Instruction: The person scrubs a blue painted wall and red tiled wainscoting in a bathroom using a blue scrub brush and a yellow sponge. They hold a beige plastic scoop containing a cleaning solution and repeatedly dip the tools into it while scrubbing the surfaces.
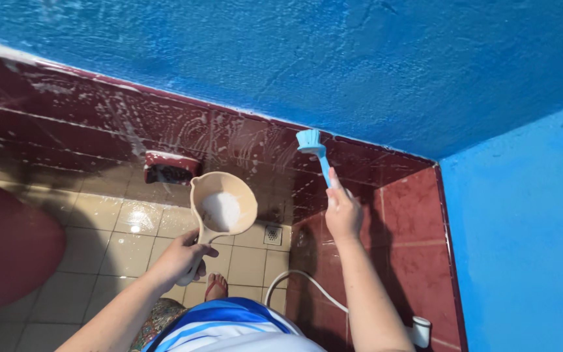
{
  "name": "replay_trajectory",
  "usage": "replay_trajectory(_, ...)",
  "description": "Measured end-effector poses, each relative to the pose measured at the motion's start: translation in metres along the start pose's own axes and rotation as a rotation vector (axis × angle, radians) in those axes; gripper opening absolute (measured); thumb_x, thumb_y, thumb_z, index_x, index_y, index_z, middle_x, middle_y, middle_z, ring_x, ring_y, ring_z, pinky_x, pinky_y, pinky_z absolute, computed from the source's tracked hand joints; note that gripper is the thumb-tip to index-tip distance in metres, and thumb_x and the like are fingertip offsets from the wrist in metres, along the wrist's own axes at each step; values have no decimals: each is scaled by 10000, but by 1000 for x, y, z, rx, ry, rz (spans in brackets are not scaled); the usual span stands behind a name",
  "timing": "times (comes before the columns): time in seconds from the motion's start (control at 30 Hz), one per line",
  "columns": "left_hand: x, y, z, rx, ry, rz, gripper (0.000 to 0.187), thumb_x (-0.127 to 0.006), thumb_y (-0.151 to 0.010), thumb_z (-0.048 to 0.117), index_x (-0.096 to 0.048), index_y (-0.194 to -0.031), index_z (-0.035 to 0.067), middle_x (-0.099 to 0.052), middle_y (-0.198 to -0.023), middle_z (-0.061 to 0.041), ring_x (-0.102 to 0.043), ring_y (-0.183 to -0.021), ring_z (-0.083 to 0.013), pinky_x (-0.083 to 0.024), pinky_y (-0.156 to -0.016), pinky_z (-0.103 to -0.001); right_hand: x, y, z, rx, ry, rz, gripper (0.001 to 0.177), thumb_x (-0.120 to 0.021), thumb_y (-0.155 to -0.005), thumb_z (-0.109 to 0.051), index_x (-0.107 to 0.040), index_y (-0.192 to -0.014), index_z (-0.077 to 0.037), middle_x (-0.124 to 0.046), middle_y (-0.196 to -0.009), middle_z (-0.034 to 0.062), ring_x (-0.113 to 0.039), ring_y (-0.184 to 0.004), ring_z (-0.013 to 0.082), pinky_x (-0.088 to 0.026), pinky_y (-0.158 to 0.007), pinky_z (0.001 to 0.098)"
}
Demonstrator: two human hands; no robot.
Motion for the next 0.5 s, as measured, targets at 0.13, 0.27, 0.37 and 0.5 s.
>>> replay_trajectory(0.13,-5,0,4,1,-4,-12,468,-562,-927,99,-530,-1393,76,-768,-1052,-131,-623,-555,-190,-527,-473,-350,-20,1,2,-227,63,-236,334,-654,-985,-204,-701,-1286,-341,-750,-1096,116,-730,-940,278,-543,-799,398)
replay_trajectory(0.27,-10,2,3,20,15,-18,479,-554,-917,80,-525,-1395,90,-771,-1021,-145,-605,-532,-206,-513,-460,-359,-47,31,23,-434,121,-439,379,-626,-998,-159,-673,-1343,-308,-698,-1089,97,-667,-913,241,-510,-770,360)
replay_trajectory(0.37,-4,2,11,6,11,-17,454,-553,-925,86,-543,-1379,67,-763,-1013,-132,-605,-528,-196,-513,-453,-359,-39,23,38,-159,-356,-73,453,-580,-984,-67,-644,-1403,-229,-641,-1056,51,-605,-837,154,-487,-703,288)
replay_trajectory(0.5,-5,5,11,-11,34,-18,425,-554,-943,97,-544,-1363,32,-765,-1013,-127,-598,-521,-193,-500,-445,-363,-9,11,78,-292,-815,114,595,-531,-959,-14,-570,-1532,-172,-547,-827,-45,-475,-650,38,-395,-540,194)
Point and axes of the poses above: each hand's wrist, its own y-axis away from the middle knuckle, its own x-axis out of the back of the hand, z = x × y, the point moved 6 cm from there along -y, towards the middle knuckle
